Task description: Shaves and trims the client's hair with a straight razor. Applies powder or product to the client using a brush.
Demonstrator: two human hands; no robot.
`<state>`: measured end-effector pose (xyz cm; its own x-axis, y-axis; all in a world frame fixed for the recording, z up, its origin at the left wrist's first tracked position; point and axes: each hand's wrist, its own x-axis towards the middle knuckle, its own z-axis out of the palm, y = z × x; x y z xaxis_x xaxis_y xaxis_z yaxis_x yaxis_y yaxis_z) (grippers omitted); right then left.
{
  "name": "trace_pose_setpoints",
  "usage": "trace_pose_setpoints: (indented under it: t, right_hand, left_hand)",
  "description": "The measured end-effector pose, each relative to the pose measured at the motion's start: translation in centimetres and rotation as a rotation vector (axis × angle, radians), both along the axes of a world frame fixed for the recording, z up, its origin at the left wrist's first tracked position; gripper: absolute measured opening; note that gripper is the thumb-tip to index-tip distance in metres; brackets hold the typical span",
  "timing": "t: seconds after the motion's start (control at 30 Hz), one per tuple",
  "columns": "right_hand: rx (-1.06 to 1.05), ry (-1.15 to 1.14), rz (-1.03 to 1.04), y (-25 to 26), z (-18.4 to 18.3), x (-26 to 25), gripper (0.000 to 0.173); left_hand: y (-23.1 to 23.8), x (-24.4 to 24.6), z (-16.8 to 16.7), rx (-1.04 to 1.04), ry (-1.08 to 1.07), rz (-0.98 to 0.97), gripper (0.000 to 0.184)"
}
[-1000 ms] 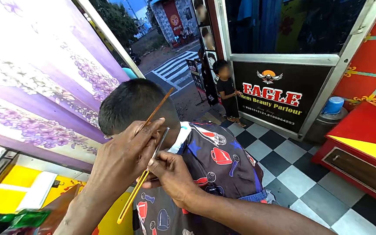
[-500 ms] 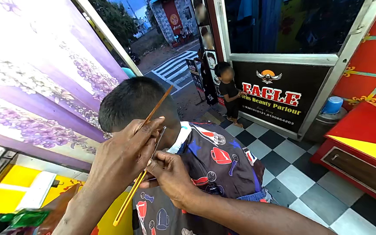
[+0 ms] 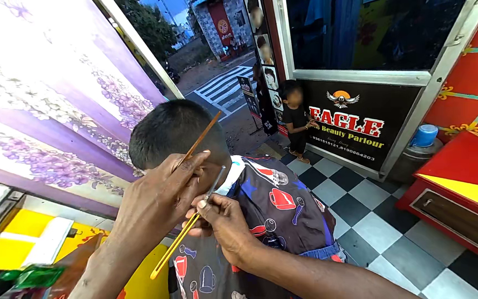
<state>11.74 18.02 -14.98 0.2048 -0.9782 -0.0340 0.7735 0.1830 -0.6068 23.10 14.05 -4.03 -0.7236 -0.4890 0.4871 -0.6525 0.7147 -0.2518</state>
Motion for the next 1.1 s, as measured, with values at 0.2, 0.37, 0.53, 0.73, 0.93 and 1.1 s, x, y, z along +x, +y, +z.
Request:
trace_pose_setpoints:
  t: [0.2, 0.37, 0.53, 0.73, 0.93, 1.1]
  right_hand:
    - [-0.017, 0.022, -0.014, 0.2, 0.5, 0.3, 0.017]
    - [0.001, 0.016, -0.035, -0.1, -0.1, 0.4, 0.016]
    - [0.139, -0.067, -0.072, 0.2, -0.1, 0.1, 0.013]
    - [-0.196, 0.152, 0.011, 4.1, 0.3, -4.9, 0.027]
    - [-0.498, 1.110, 0.204, 6.8, -4.7, -17.7, 0.030]
    - [-0.541, 1.310, -0.213, 2.5, -7.1, -22.5, 0.026]
  left_hand:
    - [0.0, 0.0, 0.0, -0.005, 0.006, -0.004, 0.044]
    - [-0.1, 0.0, 0.0, -0.007, 0.005, -0.007, 0.045]
    - [-0.2, 0.0, -0.2, -0.022, 0.003, -0.011, 0.044]
    - [-0.3, 0.1, -0.4, 0.015, 0.076, -0.054, 0.043]
    - [0.4, 2.0, 2.2, -0.023, 0.446, -0.088, 0.039]
    - [-0.6, -3.0, 6.1, -0.187, 0.169, -0.010, 0.035]
